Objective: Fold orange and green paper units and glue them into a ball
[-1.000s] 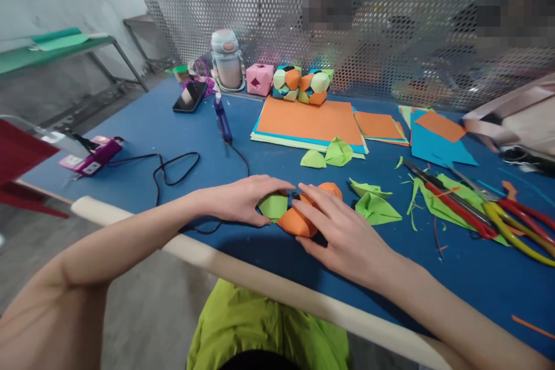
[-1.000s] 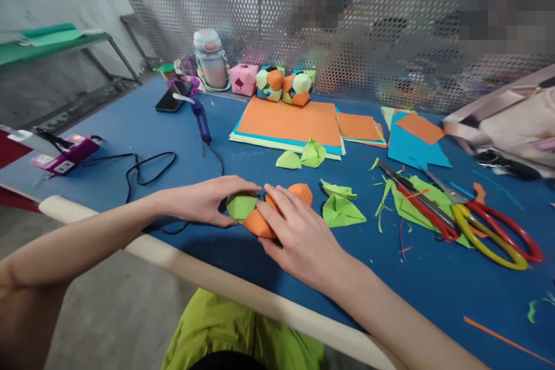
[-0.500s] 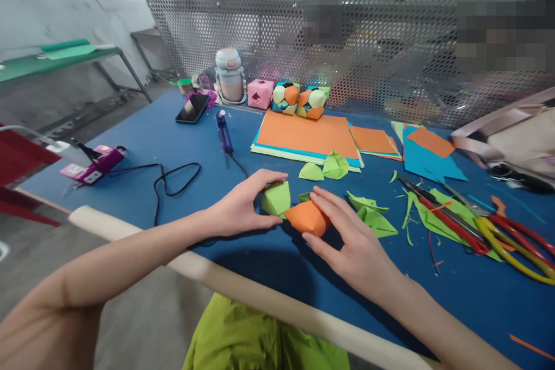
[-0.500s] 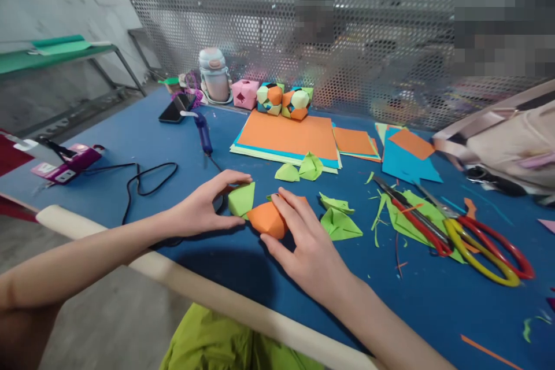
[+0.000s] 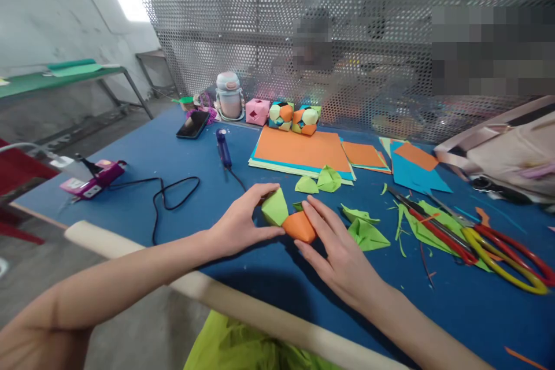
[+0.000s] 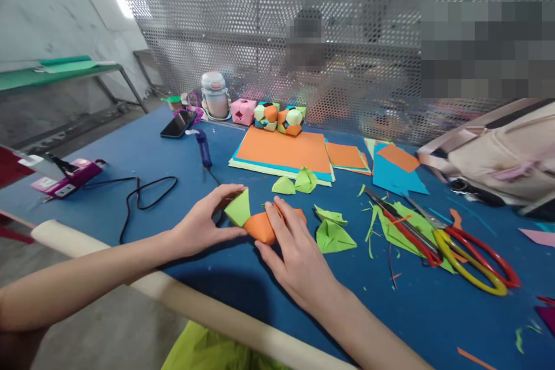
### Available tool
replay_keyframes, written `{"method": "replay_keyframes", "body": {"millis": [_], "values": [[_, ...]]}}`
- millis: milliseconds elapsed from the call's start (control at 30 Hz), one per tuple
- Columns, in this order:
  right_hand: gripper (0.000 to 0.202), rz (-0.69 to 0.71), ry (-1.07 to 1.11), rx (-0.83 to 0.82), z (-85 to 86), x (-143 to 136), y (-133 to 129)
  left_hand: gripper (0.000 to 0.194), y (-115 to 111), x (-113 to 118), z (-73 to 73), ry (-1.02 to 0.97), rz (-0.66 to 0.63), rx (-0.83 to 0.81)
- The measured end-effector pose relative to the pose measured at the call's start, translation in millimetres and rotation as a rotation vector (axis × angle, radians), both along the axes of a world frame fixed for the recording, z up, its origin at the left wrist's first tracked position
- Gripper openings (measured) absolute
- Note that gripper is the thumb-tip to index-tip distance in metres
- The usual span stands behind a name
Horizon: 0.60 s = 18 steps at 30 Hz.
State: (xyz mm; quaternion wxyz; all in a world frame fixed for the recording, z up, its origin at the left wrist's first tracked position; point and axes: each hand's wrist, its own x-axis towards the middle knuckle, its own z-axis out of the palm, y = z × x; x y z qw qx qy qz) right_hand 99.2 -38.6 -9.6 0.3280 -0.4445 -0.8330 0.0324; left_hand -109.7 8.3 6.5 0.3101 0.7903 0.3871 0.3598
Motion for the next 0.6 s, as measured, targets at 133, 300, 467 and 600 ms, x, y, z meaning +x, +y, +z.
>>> {"method": "replay_keyframes", "body": {"millis": [133, 300, 467, 600], "values": [[0.059, -0.01, -0.029, 0.048, 0.5, -1.2, 1.1, 0.055, 1.2, -0.5, 0.1, 0.067, -0.033, 0.117], [0.058, -0.021, -0.079, 0.091, 1.1, -3.3, 2.8, 0.052, 2.1, -0.4, -0.9, 0.135, -0.043, 0.216], [0.056, -0.052, -0.118, 0.1, 0.7, -4.4, 4.3, 0.071, -2.7, 1.8, 0.5, 0.176, -0.111, 0.183], [0.054, -0.079, -0.155, 0.122, 0.3, -6.8, 3.4, 0.075, -5.4, 6.8, -2.4, 0.145, -0.066, 0.137]]}}
